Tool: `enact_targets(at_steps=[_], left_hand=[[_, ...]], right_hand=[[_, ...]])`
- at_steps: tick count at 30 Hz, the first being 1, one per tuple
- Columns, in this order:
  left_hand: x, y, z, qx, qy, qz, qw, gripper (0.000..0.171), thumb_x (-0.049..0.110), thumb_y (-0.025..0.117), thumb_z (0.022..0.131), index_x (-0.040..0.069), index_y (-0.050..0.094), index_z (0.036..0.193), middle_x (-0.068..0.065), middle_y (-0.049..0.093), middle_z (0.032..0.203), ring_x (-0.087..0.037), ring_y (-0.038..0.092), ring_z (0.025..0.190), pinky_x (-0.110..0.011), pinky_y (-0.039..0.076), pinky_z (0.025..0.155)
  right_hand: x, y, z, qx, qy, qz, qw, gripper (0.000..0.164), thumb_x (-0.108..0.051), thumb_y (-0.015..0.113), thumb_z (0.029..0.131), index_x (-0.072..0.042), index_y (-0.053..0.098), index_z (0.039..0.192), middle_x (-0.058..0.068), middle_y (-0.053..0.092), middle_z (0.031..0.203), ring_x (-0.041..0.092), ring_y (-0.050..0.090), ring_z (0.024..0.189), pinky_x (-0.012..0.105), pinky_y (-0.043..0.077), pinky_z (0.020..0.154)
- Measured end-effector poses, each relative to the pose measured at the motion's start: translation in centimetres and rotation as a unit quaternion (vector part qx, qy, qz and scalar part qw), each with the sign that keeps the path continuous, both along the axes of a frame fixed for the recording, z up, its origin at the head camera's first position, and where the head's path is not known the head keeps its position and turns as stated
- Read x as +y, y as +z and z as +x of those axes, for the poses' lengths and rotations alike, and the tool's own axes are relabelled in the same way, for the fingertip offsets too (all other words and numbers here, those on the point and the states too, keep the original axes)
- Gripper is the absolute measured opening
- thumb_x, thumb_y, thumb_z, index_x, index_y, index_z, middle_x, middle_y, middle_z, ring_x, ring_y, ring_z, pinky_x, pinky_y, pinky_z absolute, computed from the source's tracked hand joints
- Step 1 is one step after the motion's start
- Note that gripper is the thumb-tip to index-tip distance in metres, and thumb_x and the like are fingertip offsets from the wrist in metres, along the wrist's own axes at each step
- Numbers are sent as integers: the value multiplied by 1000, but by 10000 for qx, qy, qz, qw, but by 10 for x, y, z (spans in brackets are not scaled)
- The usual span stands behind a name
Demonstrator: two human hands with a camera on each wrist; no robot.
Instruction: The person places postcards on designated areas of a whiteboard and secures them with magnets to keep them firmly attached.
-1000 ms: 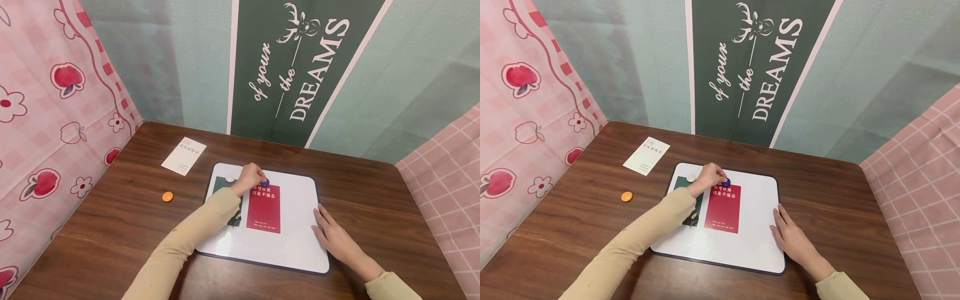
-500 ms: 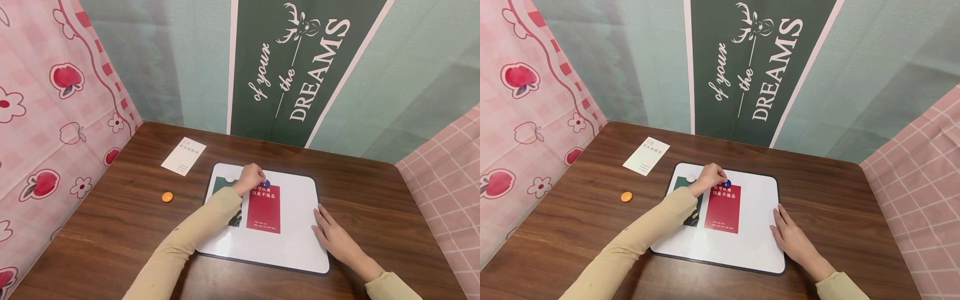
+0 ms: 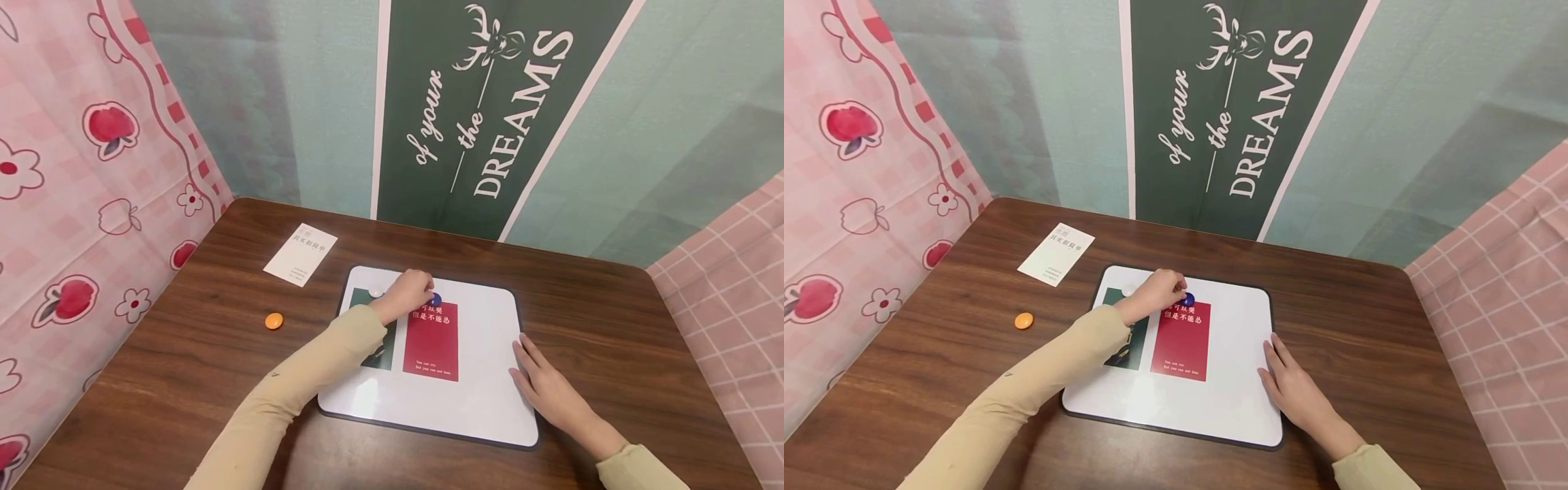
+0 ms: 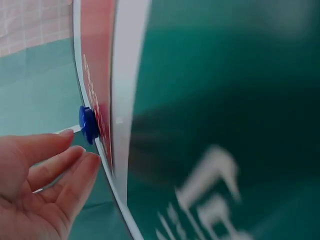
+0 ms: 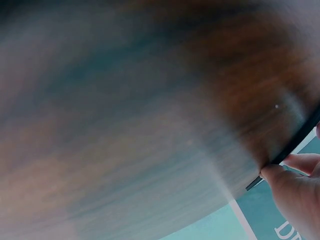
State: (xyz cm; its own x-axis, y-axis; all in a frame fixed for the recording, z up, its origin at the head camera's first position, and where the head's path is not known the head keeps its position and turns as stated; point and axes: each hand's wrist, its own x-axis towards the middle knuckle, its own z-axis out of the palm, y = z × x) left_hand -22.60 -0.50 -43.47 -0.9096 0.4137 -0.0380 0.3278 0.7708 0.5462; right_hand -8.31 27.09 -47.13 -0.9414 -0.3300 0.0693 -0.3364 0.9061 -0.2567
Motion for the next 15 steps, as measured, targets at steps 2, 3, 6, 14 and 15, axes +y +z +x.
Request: enact_targets(at_steps=[2, 3, 6, 14, 15], left_hand=[[-3, 2, 2, 260, -262, -293, 9989, 26, 19, 66, 86, 7, 66, 109, -5, 65, 100, -14, 60, 88, -21, 49, 79], [-5, 3, 3, 400, -400, -432, 9975, 26, 19, 65, 86, 7, 66, 109, -5, 65, 100, -14, 60, 89, -22, 49, 80], [-12, 5, 7, 791, -798, -835, 9901, 27, 20, 65, 86, 7, 66, 110, -5, 65, 101, -14, 60, 91, -23, 49, 82], [-32, 9, 14, 1276, -1486, -1330, 9716, 27, 22, 66, 85, 9, 67, 109, -3, 66, 99, -12, 60, 89, -23, 48, 83], [-34, 10, 15, 1314, -1559, -1383, 9692, 27, 22, 66, 85, 10, 67, 109, -3, 66, 98, -12, 60, 88, -23, 48, 83]], right_hand=[[0, 0, 0, -16, -6, 4, 10000, 54, -23, 54, 94, 8, 38, 135, 28, 27, 143, 45, 41, 120, 53, 39, 90], [-1, 0, 0, -22, -10, 1, 10000, 54, -23, 54, 93, 8, 38, 135, 28, 27, 143, 45, 41, 121, 53, 39, 90], [-1, 1, 0, -21, -17, -1, 10000, 54, -23, 54, 93, 9, 38, 135, 29, 27, 143, 45, 41, 121, 53, 39, 91], [-1, 1, 0, 30, 15, -1, 10000, 54, -21, 55, 93, 9, 39, 134, 29, 28, 142, 46, 41, 120, 53, 39, 90], [-1, 1, 0, 26, 14, -1, 10000, 54, -21, 55, 92, 9, 39, 134, 29, 28, 142, 46, 41, 120, 53, 39, 90]])
